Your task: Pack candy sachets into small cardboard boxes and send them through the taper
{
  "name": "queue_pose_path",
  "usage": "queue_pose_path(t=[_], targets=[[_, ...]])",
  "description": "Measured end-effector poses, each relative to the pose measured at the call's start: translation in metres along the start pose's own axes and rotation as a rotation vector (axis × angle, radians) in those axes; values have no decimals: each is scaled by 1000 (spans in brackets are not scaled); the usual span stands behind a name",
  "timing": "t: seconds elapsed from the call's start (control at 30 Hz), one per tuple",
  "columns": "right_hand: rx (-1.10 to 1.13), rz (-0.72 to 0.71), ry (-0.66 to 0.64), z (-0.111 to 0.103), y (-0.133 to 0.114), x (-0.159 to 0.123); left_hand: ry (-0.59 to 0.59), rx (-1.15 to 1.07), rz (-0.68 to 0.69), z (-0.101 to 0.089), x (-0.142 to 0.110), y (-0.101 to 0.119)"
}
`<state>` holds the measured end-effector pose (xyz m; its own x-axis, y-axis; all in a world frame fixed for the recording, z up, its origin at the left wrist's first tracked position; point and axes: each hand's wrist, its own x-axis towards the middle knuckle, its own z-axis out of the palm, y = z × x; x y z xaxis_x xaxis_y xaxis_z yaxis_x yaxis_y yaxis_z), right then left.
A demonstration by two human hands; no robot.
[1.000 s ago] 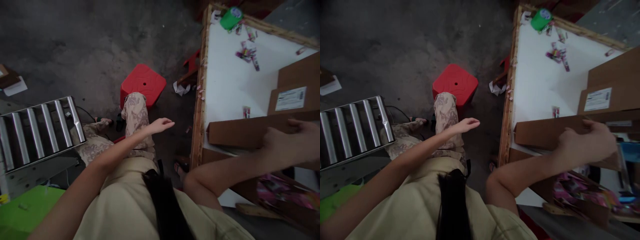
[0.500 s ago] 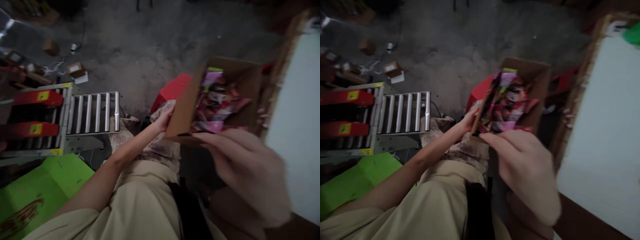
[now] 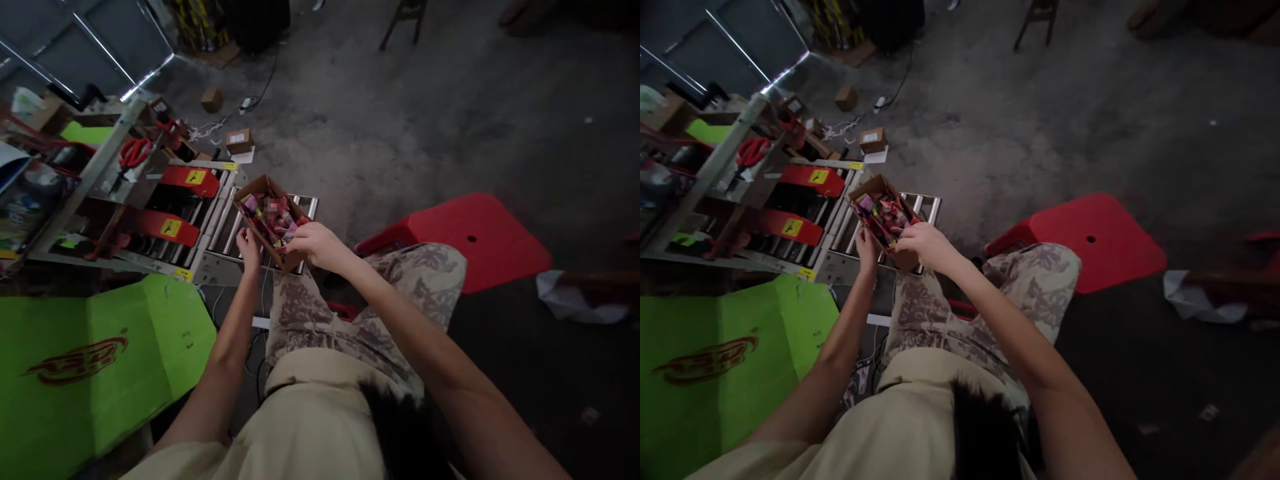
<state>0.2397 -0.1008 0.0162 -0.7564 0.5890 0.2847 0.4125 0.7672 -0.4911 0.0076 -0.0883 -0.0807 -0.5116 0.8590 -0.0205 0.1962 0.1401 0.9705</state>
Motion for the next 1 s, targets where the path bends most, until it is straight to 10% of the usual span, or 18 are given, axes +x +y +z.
queue_pose_path(t=[0.1,0.23,0.6,0.83,1.0], targets=[[40,-5,-26,1,-3,8,55,-71,125,-15,41,17],[34,113,45,6,-15,27,-159,-170,346,-20,79,40],[-115,391,-179,87,9,82,-321,-53,416,-41,70,51],[223,285,27,75,24,74,-550,291,307,-32,88,79],[593,172,315,62,12,65,-380,512,396,-2,95,65]])
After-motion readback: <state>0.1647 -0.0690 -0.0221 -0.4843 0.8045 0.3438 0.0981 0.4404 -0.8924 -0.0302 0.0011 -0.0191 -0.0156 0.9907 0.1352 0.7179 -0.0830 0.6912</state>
